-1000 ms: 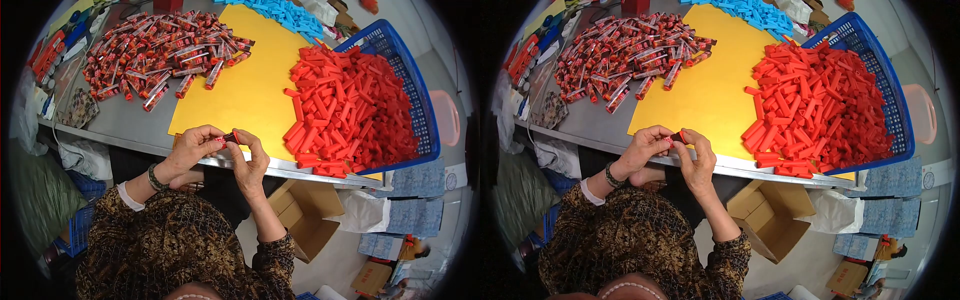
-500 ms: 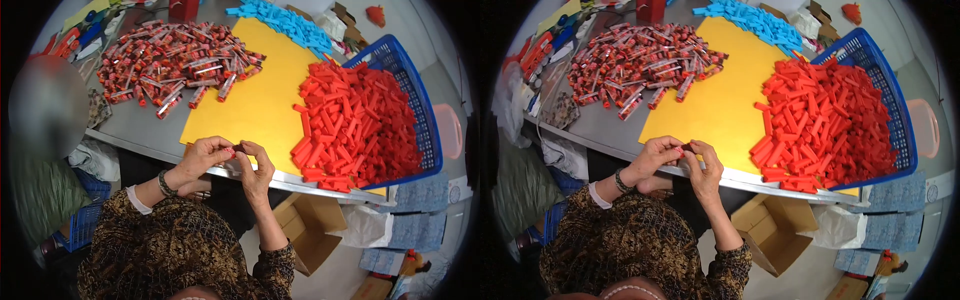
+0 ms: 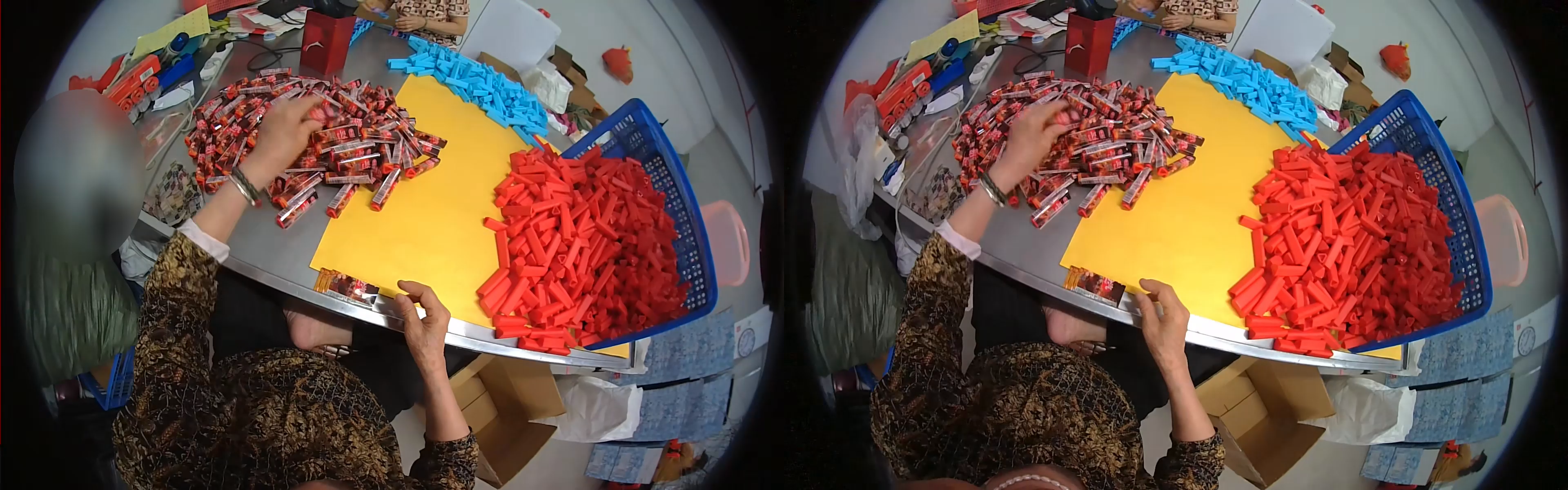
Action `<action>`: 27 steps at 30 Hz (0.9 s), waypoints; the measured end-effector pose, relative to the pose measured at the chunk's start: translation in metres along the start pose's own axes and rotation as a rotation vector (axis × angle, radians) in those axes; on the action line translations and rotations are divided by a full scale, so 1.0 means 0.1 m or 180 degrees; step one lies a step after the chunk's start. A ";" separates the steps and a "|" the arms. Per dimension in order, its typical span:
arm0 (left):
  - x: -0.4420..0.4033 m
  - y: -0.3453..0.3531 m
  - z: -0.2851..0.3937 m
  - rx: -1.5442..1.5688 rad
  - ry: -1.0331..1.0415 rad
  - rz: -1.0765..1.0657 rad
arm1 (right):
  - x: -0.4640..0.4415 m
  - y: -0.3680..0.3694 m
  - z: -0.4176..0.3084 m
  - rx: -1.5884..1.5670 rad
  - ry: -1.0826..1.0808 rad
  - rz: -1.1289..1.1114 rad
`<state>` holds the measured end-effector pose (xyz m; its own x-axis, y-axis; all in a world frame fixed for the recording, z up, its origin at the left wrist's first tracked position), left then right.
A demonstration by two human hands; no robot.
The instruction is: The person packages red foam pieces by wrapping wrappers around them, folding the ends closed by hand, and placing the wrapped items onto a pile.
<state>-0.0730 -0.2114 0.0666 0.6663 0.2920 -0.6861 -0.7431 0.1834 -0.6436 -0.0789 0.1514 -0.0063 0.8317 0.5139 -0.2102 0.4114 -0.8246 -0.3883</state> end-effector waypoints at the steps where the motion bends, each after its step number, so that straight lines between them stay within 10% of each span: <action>1: -0.02 -0.06 0.02 -0.0733 0.0085 0.0020 | 0.01 0.01 0.00 0.0001 -0.0017 -0.0040; 9: 0.86 0.10 0.50 0.0151 0.0690 -0.0704 | -0.02 -0.35 0.04 0.0447 0.0088 0.0136; 19: 1.41 0.36 1.16 0.1004 0.1039 -0.1692 | -0.59 -1.33 0.56 0.3512 -0.0085 0.0852; 27: 1.38 0.52 1.02 0.1396 0.0328 -0.2240 | -0.66 -1.11 0.61 0.3949 0.0021 0.0545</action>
<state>-0.0263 -0.0655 -0.0268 0.9704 -0.1109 -0.2145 -0.0937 0.6457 -0.7578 -0.2016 0.2233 -0.0039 0.8431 0.4181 -0.3382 -0.3272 -0.1004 -0.9396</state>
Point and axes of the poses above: each hand's wrist, its own x-axis away from the middle knuckle, its own y-axis out of the palm, z = x × y, the point moved 1 cm from there along -x, towards the middle knuckle, and after that the axes turned 7 degrees about y, right-handed, at the moved point
